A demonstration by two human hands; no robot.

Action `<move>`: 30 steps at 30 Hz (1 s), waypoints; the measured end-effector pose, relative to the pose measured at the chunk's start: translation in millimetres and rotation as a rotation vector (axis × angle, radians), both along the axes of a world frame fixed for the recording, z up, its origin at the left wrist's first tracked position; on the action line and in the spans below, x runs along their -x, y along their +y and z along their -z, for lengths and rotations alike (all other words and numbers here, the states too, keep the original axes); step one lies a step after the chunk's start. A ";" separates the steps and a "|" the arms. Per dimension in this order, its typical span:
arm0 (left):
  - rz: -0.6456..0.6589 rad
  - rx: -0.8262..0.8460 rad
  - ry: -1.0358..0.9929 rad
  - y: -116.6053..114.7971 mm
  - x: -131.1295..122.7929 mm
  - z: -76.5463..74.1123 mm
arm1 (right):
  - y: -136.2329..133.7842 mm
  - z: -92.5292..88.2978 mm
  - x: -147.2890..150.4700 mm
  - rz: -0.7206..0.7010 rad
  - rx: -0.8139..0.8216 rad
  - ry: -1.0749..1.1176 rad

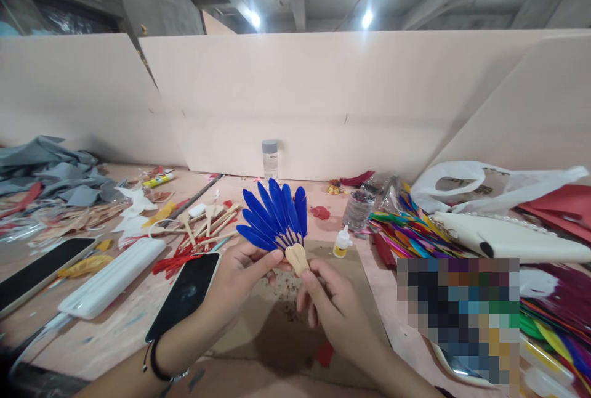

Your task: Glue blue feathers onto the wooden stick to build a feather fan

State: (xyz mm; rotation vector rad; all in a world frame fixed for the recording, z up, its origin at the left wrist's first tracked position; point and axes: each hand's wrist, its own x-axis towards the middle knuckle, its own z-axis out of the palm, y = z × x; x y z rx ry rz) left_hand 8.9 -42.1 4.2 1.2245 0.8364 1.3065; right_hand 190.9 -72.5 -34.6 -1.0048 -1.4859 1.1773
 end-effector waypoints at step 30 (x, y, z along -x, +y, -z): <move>-0.049 -0.028 0.118 -0.6 0.5 -0.6 | -0.5 -1.0 3.1 0.005 0.052 0.032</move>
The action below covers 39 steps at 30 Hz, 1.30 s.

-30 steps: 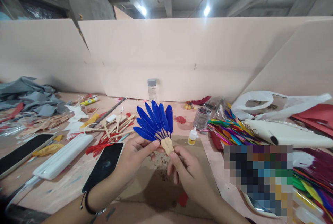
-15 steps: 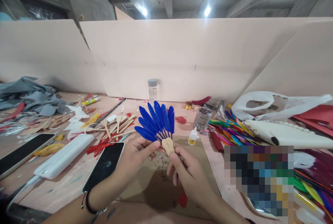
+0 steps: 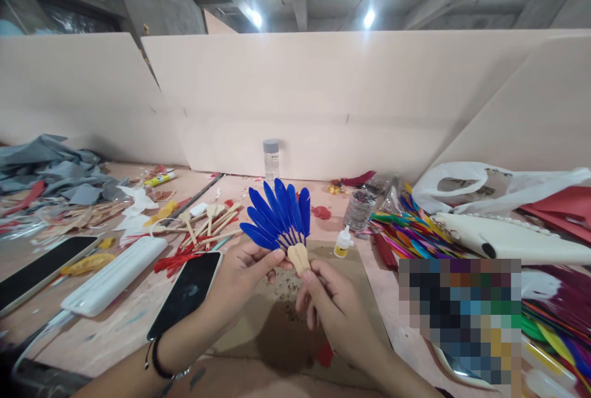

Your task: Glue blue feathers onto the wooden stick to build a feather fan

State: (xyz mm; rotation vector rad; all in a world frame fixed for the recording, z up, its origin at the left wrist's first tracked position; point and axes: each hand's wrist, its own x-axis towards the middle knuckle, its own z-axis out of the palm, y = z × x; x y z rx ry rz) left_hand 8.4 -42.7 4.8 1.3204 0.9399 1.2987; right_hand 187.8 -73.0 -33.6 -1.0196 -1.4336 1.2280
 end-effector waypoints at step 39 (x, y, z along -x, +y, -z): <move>-0.055 -0.086 0.060 -3.7 0.5 -2.8 | -0.8 -1.6 2.6 -0.010 0.007 -0.004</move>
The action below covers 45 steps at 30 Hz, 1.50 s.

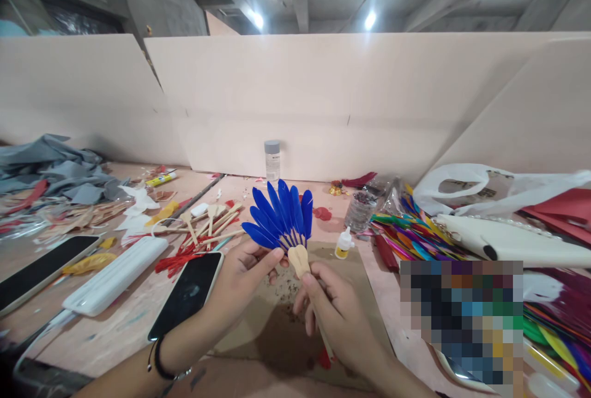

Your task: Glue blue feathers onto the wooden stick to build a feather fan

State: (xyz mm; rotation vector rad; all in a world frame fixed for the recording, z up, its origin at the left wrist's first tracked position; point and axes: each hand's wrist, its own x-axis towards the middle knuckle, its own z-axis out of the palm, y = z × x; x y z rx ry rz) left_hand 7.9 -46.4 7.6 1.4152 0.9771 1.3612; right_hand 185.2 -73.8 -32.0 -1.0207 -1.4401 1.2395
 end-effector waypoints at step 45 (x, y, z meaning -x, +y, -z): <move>0.117 0.134 -0.069 6.1 -3.3 14.9 | 1.6 7.3 2.4 0.004 -0.094 -0.119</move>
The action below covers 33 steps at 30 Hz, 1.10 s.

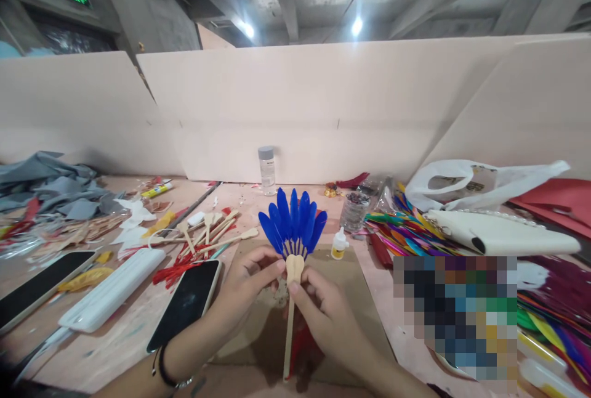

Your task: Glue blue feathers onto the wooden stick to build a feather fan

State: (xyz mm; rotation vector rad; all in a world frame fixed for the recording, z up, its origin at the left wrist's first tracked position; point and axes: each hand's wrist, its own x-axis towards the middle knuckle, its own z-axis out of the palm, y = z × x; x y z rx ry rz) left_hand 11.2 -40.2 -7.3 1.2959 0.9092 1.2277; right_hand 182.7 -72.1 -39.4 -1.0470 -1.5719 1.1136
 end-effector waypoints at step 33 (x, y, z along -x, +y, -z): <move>-0.027 -0.026 -0.052 4.6 -1.1 3.6 | 6.8 3.5 0.2 -0.064 0.002 -0.015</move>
